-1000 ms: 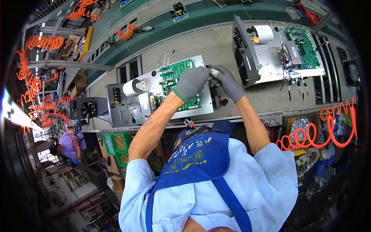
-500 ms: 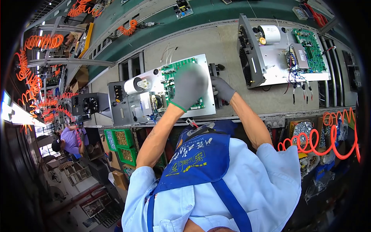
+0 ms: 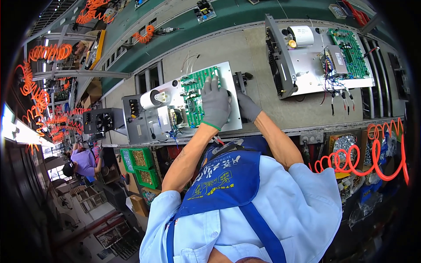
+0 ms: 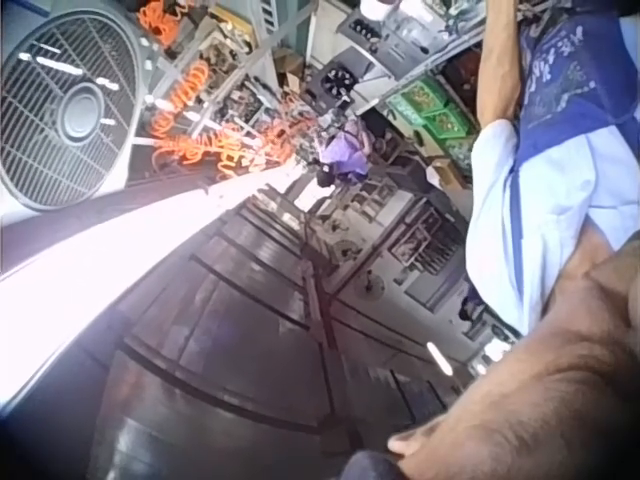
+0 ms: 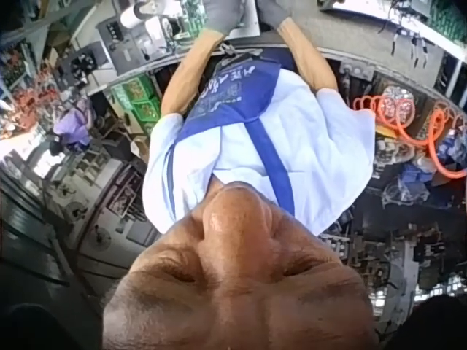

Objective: Assembling electronic components into a metal chassis using a pneumatic screwdriver.

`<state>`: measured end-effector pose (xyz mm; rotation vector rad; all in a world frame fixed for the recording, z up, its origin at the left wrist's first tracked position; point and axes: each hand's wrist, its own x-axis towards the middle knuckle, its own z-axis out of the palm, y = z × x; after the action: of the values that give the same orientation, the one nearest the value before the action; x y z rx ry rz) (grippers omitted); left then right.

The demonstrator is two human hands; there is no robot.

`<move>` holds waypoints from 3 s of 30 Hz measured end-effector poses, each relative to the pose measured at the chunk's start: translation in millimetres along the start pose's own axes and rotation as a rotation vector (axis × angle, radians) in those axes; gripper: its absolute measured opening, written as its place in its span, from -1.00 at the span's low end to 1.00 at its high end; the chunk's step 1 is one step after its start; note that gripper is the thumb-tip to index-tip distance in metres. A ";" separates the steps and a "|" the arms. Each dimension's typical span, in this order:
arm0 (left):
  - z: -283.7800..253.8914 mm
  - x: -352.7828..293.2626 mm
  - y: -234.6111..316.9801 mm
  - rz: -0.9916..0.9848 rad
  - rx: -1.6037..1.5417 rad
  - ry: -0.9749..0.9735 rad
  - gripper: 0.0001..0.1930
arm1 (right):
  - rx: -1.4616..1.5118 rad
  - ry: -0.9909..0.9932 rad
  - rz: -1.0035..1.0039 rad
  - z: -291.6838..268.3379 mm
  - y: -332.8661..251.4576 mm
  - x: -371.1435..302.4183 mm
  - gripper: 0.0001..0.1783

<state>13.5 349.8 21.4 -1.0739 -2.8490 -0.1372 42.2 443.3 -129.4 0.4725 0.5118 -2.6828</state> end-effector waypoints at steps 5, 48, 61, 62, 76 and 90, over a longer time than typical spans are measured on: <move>9.6 -1.8 -0.9 -0.023 -0.029 0.049 -0.80 | -0.035 0.031 0.000 -4.7 -0.4 -3.9 -0.60; -30.9 28.2 -3.1 -0.125 0.023 -0.302 -0.84 | -0.996 0.567 -0.669 -32.1 4.7 34.3 -0.71; -75.5 -57.4 -47.9 0.237 -0.749 0.009 -0.48 | -0.987 0.363 -0.507 134.8 -153.4 84.1 -0.66; -74.4 -68.2 -68.1 0.167 -0.705 0.089 -0.46 | -1.047 0.265 -0.327 148.3 -152.9 103.3 -0.62; -89.9 -166.8 -296.6 -0.945 0.027 0.309 -0.45 | -1.161 0.350 0.226 145.9 -71.3 346.8 -0.68; -93.1 -169.0 -301.1 -0.934 0.022 0.363 -0.55 | -1.419 -0.204 -0.522 479.5 -67.3 280.7 -0.71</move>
<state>-54.1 3.3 78.2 0.3313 -2.7265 -0.3145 -352.3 225.4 202.5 -0.3934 2.3561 -1.9393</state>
